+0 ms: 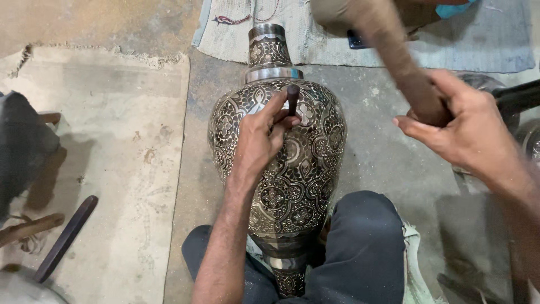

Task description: The person uses a small metal chisel and a wooden mallet to engrave intricate floral patterns onto the surface of a large metal vase. They repeatedly tap the chisel with the mallet to create detailed designs.

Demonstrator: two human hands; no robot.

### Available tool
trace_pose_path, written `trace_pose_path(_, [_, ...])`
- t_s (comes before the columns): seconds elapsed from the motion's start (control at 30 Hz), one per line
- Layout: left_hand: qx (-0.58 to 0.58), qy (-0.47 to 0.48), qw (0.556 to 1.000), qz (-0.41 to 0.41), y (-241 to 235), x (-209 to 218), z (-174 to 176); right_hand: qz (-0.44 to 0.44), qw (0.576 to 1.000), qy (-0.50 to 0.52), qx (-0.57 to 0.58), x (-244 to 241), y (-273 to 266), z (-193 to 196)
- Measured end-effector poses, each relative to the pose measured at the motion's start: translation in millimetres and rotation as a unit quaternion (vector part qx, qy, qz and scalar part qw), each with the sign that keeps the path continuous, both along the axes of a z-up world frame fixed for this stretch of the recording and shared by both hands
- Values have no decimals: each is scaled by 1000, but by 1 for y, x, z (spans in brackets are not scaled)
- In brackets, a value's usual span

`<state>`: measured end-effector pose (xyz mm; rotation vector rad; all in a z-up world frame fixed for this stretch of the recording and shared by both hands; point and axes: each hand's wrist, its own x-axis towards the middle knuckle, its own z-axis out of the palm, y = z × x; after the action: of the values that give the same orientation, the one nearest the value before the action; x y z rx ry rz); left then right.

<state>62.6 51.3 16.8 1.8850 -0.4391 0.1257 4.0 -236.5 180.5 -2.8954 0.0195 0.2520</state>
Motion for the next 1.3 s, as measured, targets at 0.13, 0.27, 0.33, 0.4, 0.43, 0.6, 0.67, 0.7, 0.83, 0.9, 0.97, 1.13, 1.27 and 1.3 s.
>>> trace_pose_path(0.13, [-14, 0, 1000, -3, 2, -2, 7, 93, 987, -116, -54, 9, 16, 16])
trace_pose_path(0.27, [-20, -1, 1000, -4, 2, -6, 8, 53, 994, -98, -15, 10, 24, 20])
trace_pose_path(0.33, [-23, -4, 1000, -8, 3, -7, 5, 144, 969, -184, -86, 5, 26, 19])
trace_pose_path(0.4, [-16, -35, 999, -3, 2, -7, 3, 81, 986, -129, 63, 0, 26, 17])
trace_pose_path(0.43, [-13, -50, 999, 1, 1, -7, 1, 50, 984, -99, 138, -2, 26, 15])
trace_pose_path(0.6, [18, -5, 999, 39, -3, -11, -6, 48, 994, -41, -85, 2, 23, -3])
trace_pose_path(0.67, [19, -36, 998, 52, -8, -17, -10, 9, 992, 56, -113, 9, 18, -10])
trace_pose_path(0.7, [-1, -42, 998, 51, -10, -21, -12, -7, 984, 112, -139, 10, 17, -15])
trace_pose_path(0.83, [-34, -85, 994, 66, -13, -25, -17, 71, 987, 26, -144, 13, 14, -20])
trace_pose_path(0.9, [-19, -75, 994, 74, -13, -24, -20, 81, 989, -11, -127, 12, 16, -20])
trace_pose_path(0.97, [-3, -64, 995, 79, -13, -23, -22, 61, 996, -44, -39, 14, 22, -17])
trace_pose_path(1.13, [-32, -85, 993, 69, -13, -23, -25, 144, 969, -166, -114, 15, 36, 2])
trace_pose_path(1.27, [-51, -104, 992, 54, -12, -23, -28, 131, 975, -179, -1, 19, 45, -1])
trace_pose_path(1.3, [-31, -103, 992, 60, -11, -23, -28, 148, 968, -201, -40, 18, 45, -3])
